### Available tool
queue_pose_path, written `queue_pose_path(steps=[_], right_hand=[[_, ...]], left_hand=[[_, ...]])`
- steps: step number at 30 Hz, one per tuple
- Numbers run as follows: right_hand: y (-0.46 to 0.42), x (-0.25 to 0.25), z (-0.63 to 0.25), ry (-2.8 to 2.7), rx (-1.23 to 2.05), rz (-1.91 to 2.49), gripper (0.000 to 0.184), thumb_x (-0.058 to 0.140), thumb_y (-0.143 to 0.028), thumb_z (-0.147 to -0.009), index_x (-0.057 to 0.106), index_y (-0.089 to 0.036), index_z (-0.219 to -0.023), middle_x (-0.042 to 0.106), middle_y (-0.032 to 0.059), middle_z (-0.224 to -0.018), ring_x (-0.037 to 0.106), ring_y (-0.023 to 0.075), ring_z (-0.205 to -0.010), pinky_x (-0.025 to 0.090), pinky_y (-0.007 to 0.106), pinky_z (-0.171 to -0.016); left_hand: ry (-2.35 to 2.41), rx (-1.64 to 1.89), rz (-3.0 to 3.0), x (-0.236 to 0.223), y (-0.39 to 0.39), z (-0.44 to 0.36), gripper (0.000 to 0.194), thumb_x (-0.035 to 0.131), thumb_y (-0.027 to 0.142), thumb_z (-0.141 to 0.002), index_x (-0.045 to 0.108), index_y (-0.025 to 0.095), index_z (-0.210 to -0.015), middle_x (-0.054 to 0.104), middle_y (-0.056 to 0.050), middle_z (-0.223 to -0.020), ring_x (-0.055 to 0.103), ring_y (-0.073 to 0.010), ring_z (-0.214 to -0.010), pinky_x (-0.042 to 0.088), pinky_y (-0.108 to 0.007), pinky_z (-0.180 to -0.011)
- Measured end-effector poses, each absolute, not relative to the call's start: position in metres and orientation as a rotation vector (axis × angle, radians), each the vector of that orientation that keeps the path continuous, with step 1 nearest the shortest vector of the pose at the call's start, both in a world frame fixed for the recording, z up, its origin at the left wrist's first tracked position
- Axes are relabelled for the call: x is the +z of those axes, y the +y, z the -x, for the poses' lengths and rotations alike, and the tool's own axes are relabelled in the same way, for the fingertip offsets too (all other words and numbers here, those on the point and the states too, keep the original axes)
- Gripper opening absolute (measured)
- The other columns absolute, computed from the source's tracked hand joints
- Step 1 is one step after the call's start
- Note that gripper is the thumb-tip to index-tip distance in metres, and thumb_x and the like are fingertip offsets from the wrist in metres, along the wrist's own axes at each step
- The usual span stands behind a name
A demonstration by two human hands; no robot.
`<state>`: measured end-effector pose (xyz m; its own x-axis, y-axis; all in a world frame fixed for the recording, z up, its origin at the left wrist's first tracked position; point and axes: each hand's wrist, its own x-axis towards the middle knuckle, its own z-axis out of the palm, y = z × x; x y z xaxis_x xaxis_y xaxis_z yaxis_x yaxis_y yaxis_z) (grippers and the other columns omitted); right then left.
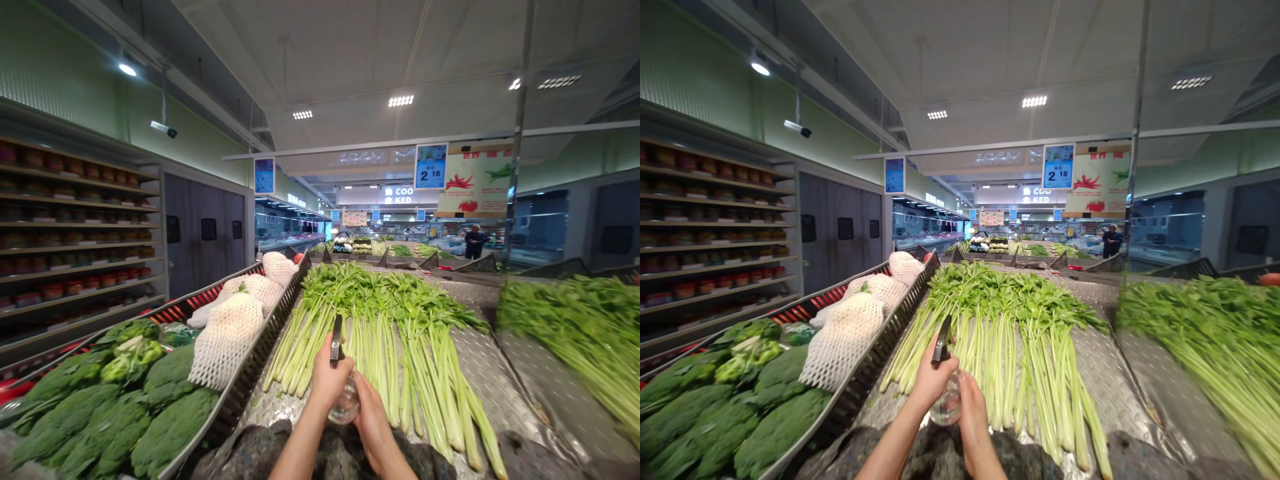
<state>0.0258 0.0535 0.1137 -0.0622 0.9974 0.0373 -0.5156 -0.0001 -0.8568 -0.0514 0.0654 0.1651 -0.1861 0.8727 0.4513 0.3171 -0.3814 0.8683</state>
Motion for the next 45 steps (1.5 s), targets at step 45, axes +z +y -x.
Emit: queue_pose_path(steps=[45], right_hand=[[0.061, 0.112, -0.069, -0.807, 1.329, 0.851, 0.061, 0.058, -0.055, -0.052, 0.056, -0.017, -0.099, 0.064, 0.0065, -0.08, 0.059, 0.017, -0.06, 0.044, 0.025, -0.048]], left_hand=[[1.36, 1.503, -1.646, 0.167, 0.08, 0.006, 0.027, 0.047, 0.012, -0.058, 0.05, 0.018, -0.084, 0.043, 0.006, -0.053, 0.039, -0.007, -0.046, 0.028, -0.017, -0.044]])
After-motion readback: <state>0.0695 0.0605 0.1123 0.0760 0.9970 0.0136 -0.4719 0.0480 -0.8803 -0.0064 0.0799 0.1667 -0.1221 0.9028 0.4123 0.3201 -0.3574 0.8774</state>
